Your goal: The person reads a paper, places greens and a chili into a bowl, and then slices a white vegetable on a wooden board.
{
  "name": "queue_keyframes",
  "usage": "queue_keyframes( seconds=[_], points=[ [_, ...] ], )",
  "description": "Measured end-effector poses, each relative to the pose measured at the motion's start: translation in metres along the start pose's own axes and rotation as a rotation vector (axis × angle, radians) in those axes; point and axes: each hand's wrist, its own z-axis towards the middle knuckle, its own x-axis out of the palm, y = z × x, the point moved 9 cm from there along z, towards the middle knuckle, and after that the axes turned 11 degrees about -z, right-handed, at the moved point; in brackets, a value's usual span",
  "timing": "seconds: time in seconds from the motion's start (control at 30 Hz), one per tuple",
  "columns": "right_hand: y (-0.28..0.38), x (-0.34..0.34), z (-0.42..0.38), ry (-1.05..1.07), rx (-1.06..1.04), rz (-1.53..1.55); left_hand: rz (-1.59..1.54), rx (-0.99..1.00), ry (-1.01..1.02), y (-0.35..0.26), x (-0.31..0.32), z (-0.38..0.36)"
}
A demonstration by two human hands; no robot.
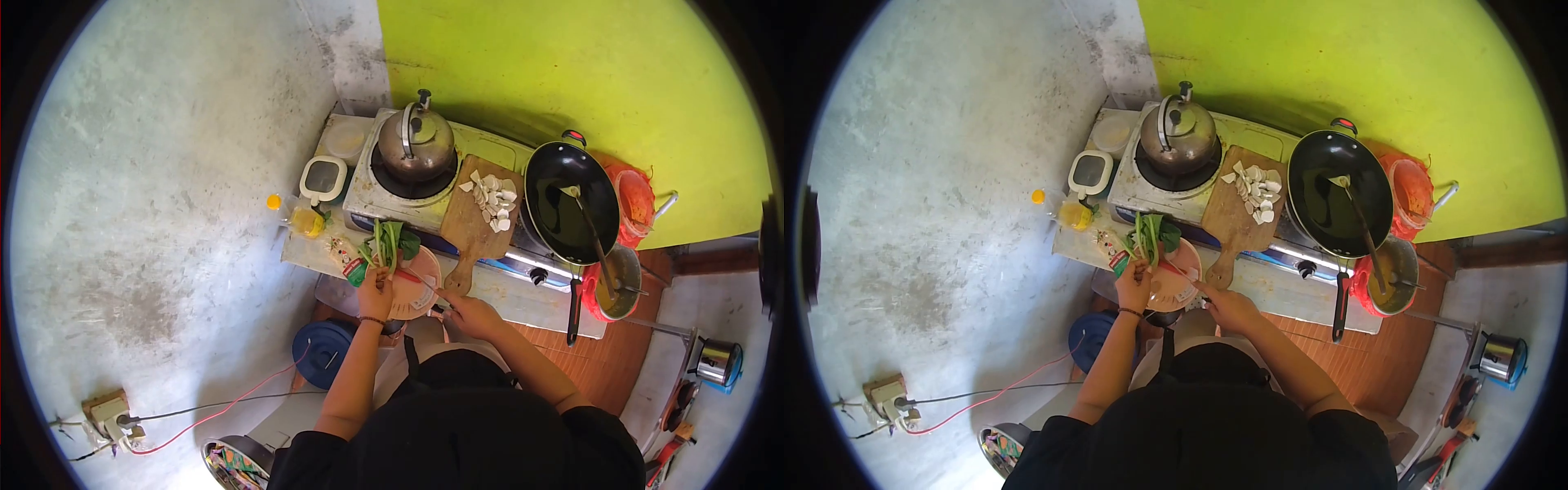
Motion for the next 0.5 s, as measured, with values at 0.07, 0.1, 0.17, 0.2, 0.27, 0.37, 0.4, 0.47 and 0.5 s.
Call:
queue_keyframes(
  seconds=[0.07,0.1,0.17,0.2,0.27,0.37,0.4,0.47,0.5],
  points=[
    [0.002,0.001,0.002,0.01,0.001,-0.005,0.13,0.012,0.09,-0.002,0.001,0.001],
    [0.004,0.0,0.003,0.014,0.005,-0.005,0.196,0.018,0.139,-0.006,0.003,0.003],
    [0.006,0.0,0.004,0.005,0.007,0.003,0.47,0.043,0.31,-0.009,0.014,0.005],
    [0.006,0.0,0.004,-0.007,0.006,0.01,0.607,0.057,0.398,-0.007,0.021,0.005],
    [0.007,0.0,0.004,-0.017,0.013,0.015,0.858,-0.01,0.514,0.016,0.034,0.009],
    [0.008,0.001,0.005,-0.015,0.024,0.016,0.402,0.118,0.124,0.044,0.039,0.018],
    [0.007,0.004,0.005,-0.018,0.021,0.021,0.463,0.128,0.111,0.048,0.042,0.018],
    [0.006,0.009,0.004,-0.02,0.026,0.018,0.943,0.083,0.291,0.071,0.06,0.017],
    [0.005,0.011,0.003,-0.019,0.034,0.01,1.147,-0.026,0.421,0.079,0.064,0.016]
  ],
)
